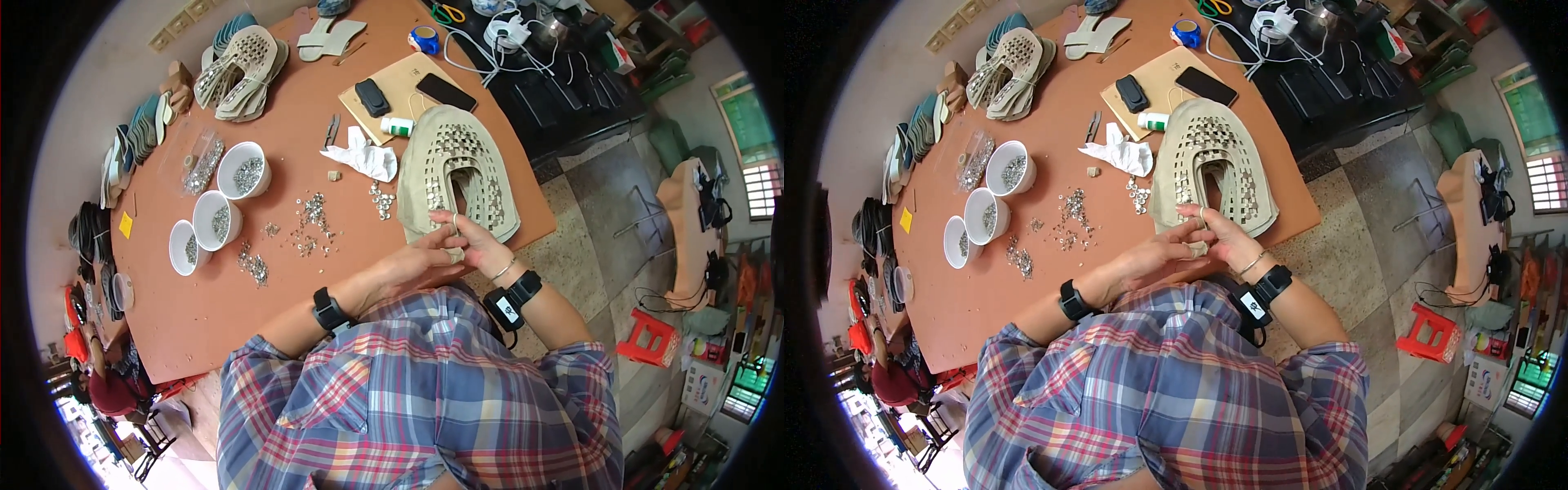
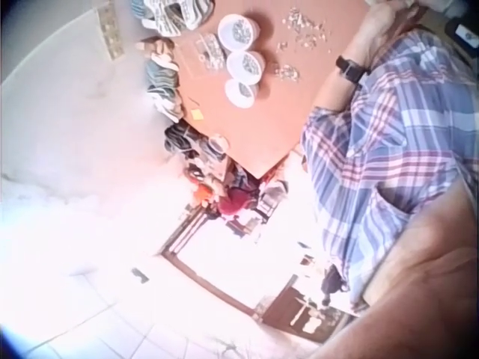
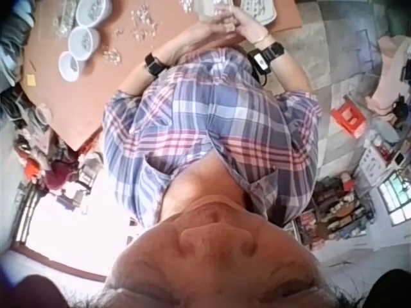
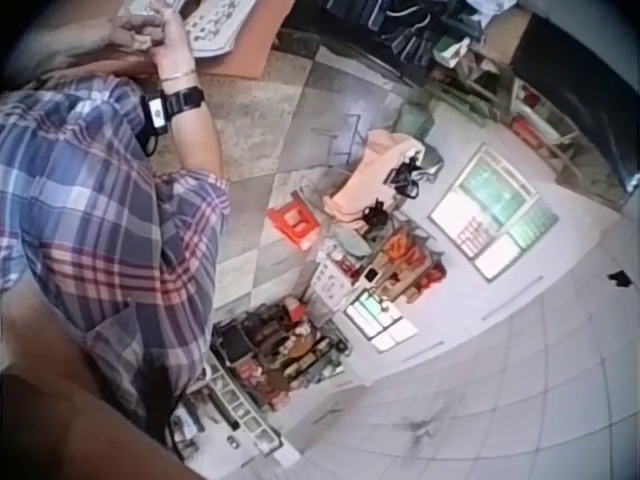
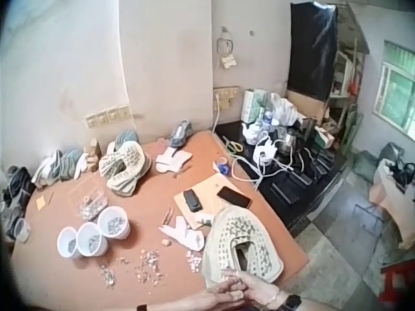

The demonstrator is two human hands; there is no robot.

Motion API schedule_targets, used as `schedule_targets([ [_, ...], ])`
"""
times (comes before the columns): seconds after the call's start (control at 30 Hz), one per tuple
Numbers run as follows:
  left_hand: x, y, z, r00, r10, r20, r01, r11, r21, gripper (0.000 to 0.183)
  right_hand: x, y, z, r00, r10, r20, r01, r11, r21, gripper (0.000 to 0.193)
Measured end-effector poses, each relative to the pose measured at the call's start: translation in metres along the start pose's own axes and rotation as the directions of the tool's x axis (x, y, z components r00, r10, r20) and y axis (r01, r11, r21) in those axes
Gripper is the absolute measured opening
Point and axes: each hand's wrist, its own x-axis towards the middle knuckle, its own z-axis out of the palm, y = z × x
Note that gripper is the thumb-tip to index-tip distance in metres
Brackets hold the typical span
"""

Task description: The recorder is sorting and counting stacks of shoe upper components on a table.

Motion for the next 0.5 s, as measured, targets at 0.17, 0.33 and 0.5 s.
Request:
schedule_targets([
  [0.17,0.016,-0.008,-0.017,0.985,-0.112,-0.135,0.106,0.993,-0.054,0.045,0.011,0.001,-0.014,0.997,0.075,-0.002,-0.075,0.997,-0.011,0.02],
  [0.33,0.013,-0.015,-0.031,0.97,-0.157,-0.188,0.144,0.986,-0.079,0.033,0.017,0.005,-0.025,0.947,0.103,0.303,-0.098,0.995,-0.033,0.025],
  [0.5,-0.012,-0.022,-0.038,0.98,-0.048,-0.192,0.075,0.988,0.132,0.027,0.015,0.013,-0.018,0.983,-0.06,0.175,0.061,0.998,0.002,0.035],
])
